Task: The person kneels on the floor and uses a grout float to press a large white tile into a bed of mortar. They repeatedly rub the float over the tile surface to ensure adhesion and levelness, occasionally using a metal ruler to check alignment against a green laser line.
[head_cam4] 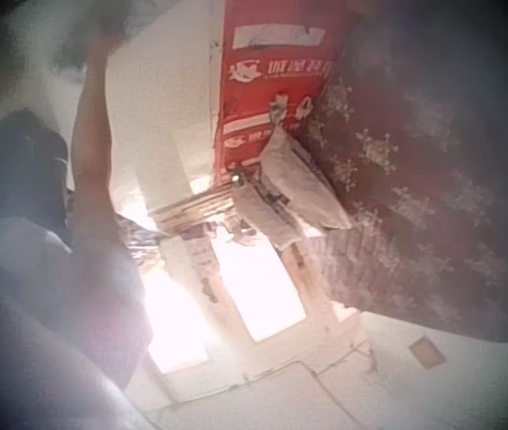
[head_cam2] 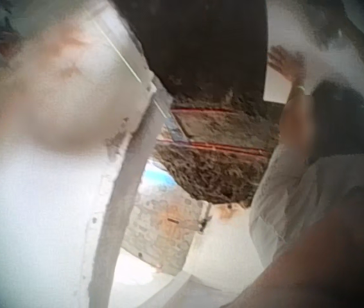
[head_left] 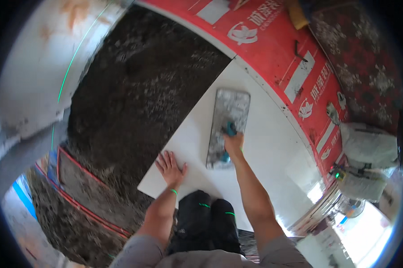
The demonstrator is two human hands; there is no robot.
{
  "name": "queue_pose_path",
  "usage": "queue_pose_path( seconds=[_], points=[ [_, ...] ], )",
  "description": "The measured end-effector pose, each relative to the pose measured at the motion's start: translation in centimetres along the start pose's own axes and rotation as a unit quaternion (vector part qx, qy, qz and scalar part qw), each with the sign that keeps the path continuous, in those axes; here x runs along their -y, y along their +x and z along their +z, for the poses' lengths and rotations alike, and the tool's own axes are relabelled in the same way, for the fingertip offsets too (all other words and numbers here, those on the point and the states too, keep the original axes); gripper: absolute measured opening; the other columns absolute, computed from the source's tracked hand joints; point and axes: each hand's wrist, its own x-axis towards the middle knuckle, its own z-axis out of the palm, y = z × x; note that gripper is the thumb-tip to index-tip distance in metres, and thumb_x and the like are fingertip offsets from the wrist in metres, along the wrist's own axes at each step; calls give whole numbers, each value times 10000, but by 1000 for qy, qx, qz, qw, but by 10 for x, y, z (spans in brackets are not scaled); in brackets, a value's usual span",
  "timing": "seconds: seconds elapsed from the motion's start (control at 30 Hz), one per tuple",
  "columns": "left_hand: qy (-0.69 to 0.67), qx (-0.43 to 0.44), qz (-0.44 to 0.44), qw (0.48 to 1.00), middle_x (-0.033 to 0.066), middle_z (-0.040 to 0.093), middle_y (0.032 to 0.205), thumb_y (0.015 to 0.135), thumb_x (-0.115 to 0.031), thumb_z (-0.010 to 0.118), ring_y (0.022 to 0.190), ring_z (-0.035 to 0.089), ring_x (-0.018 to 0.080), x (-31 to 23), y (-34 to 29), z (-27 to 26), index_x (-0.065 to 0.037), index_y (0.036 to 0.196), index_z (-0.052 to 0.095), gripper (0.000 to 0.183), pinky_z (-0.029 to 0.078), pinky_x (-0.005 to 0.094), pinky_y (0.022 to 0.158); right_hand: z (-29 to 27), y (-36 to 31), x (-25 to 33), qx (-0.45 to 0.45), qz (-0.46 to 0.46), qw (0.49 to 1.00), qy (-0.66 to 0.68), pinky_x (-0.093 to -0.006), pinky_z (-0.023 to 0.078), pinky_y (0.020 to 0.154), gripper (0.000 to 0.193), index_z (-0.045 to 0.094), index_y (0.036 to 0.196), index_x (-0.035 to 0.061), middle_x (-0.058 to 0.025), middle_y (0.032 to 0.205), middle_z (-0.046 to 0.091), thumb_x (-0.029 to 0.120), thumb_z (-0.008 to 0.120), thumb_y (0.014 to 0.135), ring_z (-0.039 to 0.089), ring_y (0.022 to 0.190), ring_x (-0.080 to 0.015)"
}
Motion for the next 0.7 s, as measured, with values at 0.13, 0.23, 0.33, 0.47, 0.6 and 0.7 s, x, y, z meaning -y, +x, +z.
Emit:
queue_pose_path(
  seconds=[0.13,0.23,0.33,0.47,0.6,0.7],
  points=[
    [20,17,-26,999,152,220,1619,856,-657,480,1502,83,419,14,-1,-2,-85,1543,259,921,-9,634,1187,3,-80,-30,-76,-133,973,171,-419,544,741,394,637,1035,-89,-215,860,705,218,684,792,700,820,-310],
    [-2,-6,-11,1000,144,204,1626,863,-663,463,1505,71,414,12,1,0,-83,1545,262,918,-18,628,1188,15,-66,-67,-163,-237,957,41,-417,544,703,356,652,970,-91,-202,814,696,219,672,796,689,769,-280],
    [0,21,-6,1000,146,190,1630,864,-666,460,1505,61,417,9,3,3,-77,1545,263,922,-26,626,1187,-3,12,-6,35,35,991,127,-435,469,478,293,597,742,-64,-170,582,607,218,677,758,622,515,-279],
    [15,16,-20,1000,151,182,1631,869,-667,451,1506,51,417,10,7,-1,-69,1549,247,928,-39,619,1187,0,-26,2,-86,-109,982,128,-369,466,462,199,599,817,-46,-105,587,587,138,675,797,584,494,-206],
    [6,4,-11,1000,150,176,1633,880,-654,440,1507,40,413,5,-3,-8,-66,1548,241,912,-49,609,1191,10,-102,-50,-211,-216,931,204,-351,517,547,307,626,1090,-46,-157,866,677,70,644,806,636,611,-196],
    [7,-21,14,1000,152,177,1632,875,-652,444,1504,58,418,-3,2,-1,-60,1545,247,916,-29,614,1193,-1,-4,-11,40,112,987,110,-420,526,605,296,638,986,-50,-204,841,688,141,661,760,670,661,-273]
  ],
)
